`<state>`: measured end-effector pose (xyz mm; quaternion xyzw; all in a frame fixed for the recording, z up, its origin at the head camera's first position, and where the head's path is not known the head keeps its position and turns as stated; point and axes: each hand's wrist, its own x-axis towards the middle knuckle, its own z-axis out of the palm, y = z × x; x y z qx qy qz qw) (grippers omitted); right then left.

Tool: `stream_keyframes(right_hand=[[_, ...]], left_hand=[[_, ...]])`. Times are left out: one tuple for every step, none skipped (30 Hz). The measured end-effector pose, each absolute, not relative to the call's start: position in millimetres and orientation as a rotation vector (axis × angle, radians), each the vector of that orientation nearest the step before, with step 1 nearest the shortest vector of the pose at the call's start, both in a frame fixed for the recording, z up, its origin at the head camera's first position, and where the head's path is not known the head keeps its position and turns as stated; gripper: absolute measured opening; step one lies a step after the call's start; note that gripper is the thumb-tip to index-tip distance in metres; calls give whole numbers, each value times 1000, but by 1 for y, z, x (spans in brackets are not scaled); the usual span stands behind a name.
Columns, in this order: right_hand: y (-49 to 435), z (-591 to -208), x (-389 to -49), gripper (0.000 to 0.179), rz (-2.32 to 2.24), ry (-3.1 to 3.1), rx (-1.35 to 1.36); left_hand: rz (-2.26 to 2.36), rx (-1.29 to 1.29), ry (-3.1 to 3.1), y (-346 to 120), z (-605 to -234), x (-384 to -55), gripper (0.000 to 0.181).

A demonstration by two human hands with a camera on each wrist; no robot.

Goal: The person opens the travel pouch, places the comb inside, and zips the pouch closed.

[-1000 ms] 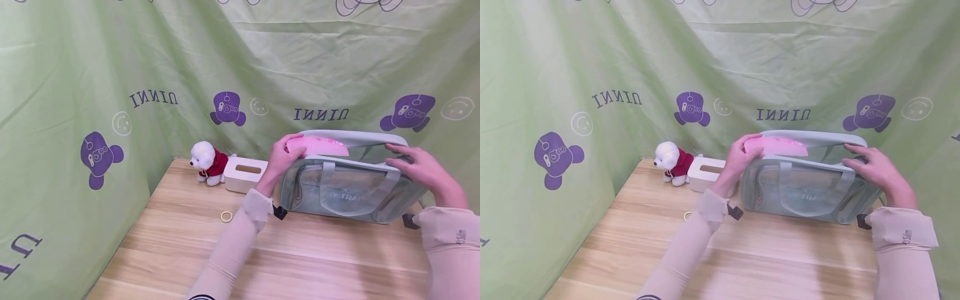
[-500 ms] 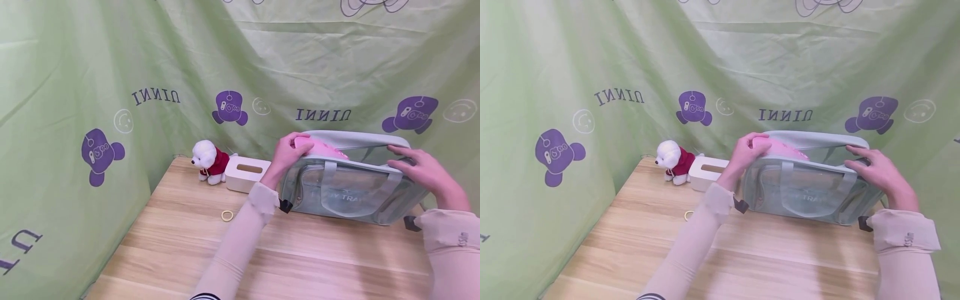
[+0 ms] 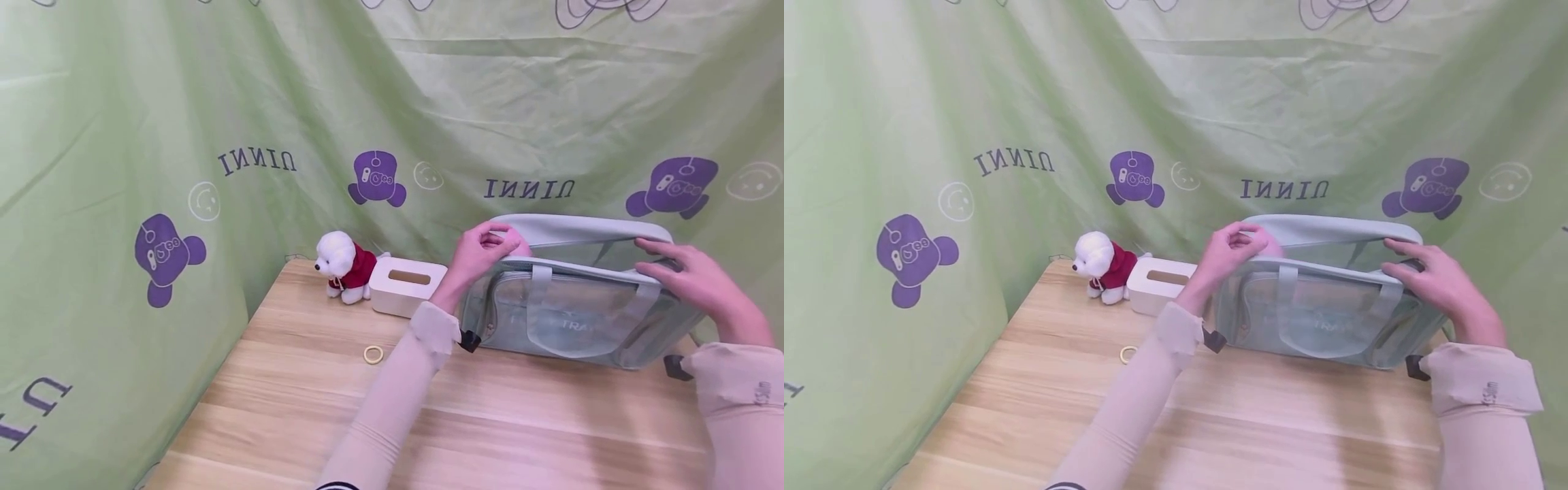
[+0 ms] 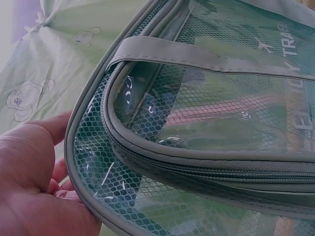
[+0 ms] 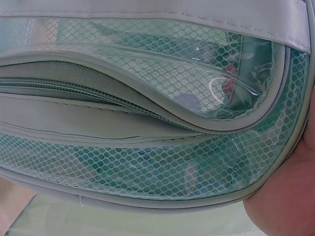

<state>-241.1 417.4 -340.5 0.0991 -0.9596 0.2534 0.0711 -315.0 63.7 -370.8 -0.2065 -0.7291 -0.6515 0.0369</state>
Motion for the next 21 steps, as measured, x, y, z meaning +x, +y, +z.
stream_keyframes(right_hand=[[417, -340, -242, 61, 763, -2886, 299], [417, -340, -242, 61, 762, -2886, 298], [417, -340, -242, 61, 762, -2884, 297], [417, -340, -243, 61, 761, -2883, 300], [417, -341, -243, 61, 757, -2882, 299], [417, -341, -243, 61, 753, -2884, 297], [417, -341, -243, 61, 751, -2886, 296], [418, -340, -243, 61, 748, -2887, 296], [418, -340, -243, 61, 747, -2887, 297], [418, -340, -243, 61, 745, -2887, 298], [418, -340, -243, 61, 744, -2886, 299], [418, -340, -243, 61, 745, -2886, 299], [418, -340, -243, 61, 745, -2886, 298], [417, -340, -243, 61, 745, -2884, 298], [417, -340, -243, 61, 746, -2885, 295], [417, -340, -243, 61, 747, -2887, 292], [417, -340, -243, 61, 747, -2889, 290], [417, -339, -242, 61, 749, -2890, 287], [417, -339, -242, 62, 751, -2892, 284], [417, -339, -242, 62, 754, -2894, 282], [417, -339, -241, 62, 756, -2893, 281]], left_hand=[[-2014, -641, -2225, 64, -372, -316, 30], [-2019, -646, -2217, 64, -372, -317, 29], [-2020, -651, -2214, 65, -373, -318, 27], [-2021, -656, -2213, 65, -373, -318, 27], [-2022, -656, -2212, 65, -373, -318, 27], [-2022, -658, -2211, 65, -374, -319, 26], [-2022, -657, -2210, 65, -373, -319, 26], [-2025, -657, -2207, 65, -373, -319, 26], [-2027, -659, -2205, 65, -373, -318, 27], [-2028, -659, -2202, 65, -373, -318, 27], [-2028, -661, -2201, 65, -372, -318, 27], [-2026, -662, -2201, 64, -372, -317, 27], [-2022, -663, -2204, 64, -371, -316, 28], [-2019, -666, -2207, 63, -371, -316, 28], [-2017, -670, -2210, 63, -370, -315, 29], [-2016, -674, -2213, 62, -370, -314, 29], [-2017, -680, -2214, 61, -369, -314, 30], [-2021, -683, -2213, 61, -369, -313, 30], [-2022, -690, -2212, 61, -369, -312, 31], [-2027, -700, -2205, 60, -368, -311, 31], [-2027, -711, -2200, 60, -368, -311, 32]])
